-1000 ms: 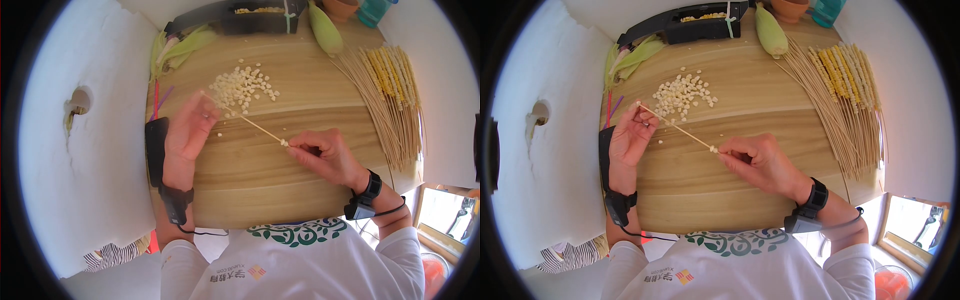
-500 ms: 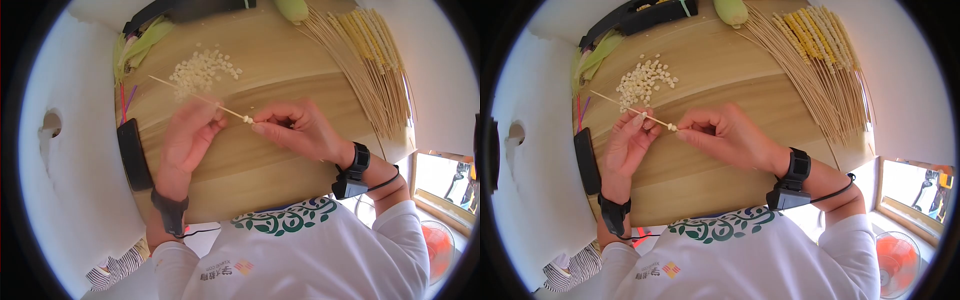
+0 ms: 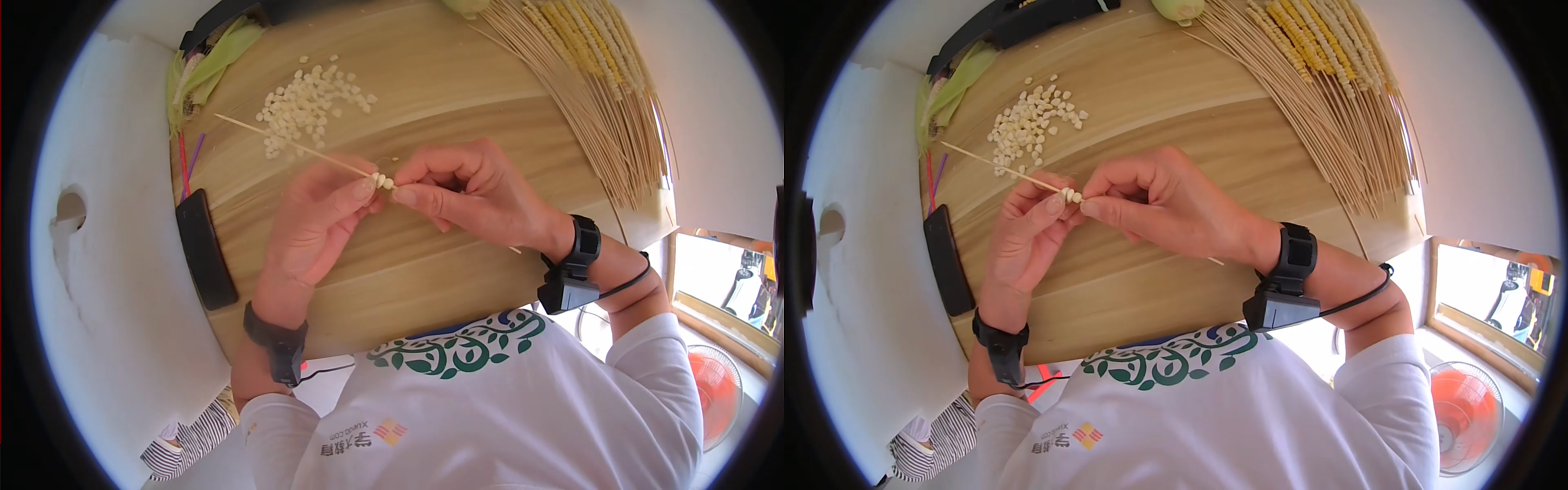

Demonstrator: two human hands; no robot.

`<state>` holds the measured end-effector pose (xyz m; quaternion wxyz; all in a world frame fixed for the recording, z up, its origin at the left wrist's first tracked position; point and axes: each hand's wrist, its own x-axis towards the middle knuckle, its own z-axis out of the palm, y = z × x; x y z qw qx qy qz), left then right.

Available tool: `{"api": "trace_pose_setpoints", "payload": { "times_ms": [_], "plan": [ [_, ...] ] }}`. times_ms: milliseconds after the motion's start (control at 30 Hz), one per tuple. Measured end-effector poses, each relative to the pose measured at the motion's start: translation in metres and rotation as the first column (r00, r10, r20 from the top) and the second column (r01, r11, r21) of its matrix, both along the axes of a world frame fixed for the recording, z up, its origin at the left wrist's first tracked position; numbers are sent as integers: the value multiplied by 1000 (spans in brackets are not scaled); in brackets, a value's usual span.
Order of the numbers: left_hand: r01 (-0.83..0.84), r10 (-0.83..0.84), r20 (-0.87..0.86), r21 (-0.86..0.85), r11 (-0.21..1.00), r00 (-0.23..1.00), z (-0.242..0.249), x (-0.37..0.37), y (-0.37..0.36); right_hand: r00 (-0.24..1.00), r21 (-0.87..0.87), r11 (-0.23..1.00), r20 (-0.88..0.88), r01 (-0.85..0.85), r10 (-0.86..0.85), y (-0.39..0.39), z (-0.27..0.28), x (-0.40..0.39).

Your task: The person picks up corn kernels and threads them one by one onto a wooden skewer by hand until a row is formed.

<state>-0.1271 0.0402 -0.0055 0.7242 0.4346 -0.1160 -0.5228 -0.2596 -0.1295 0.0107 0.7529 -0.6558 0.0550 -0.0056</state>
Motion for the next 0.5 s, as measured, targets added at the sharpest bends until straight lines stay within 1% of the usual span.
{"api": "trace_pose_setpoints", "payload": {
  "times_ms": [67, 167, 200, 267, 300, 333, 367, 400, 467, 500],
  "plan": [
    [17, -17, 17, -33, 999, 1000, 0, 0, 0, 1000, 10, 1000, 1, -4, 4, 0, -1, 0],
    [19, -19, 39, -15, 1000, 999, -1, 1, 0, 1000, -6, 1000, 20, -16, 16, -1, -3, 2],
    [13, -12, 46, -15, 1000, 999, 3, 1, 0, 1000, 3, 1000, 0, -7, 7, 0, -1, 1],
    [-65, 52, 160, 78, 995, 986, 13, 1, 0, 1000, 18, 1000, -9, -11, 11, 0, -1, 2],
    [-75, 60, 169, 81, 994, 984, 15, 6, 3, 1000, 48, 999, -13, 22, -22, 1, -3, 2],
    [-205, 145, 364, 133, 970, 920, 16, 17, 5, 998, 78, 995, -21, 57, -55, 0, -5, 2],
    [-339, 205, 547, 156, 928, 812, 17, 27, 8, 999, 81, 996, -14, 49, -48, -1, -7, 2],
    [-347, 209, 552, 156, 925, 807, 19, 36, 11, 998, 65, 996, -24, 67, -66, -2, -8, 2],
    [-492, 145, 800, 204, 847, 582, 24, 51, 20, 996, 52, 995, -29, 82, -81, -4, -7, 3],
    [-497, 148, 803, 203, 844, 578, 25, 55, 26, 996, 24, 996, -30, 81, -80, -5, -5, 4]
  ]
}}
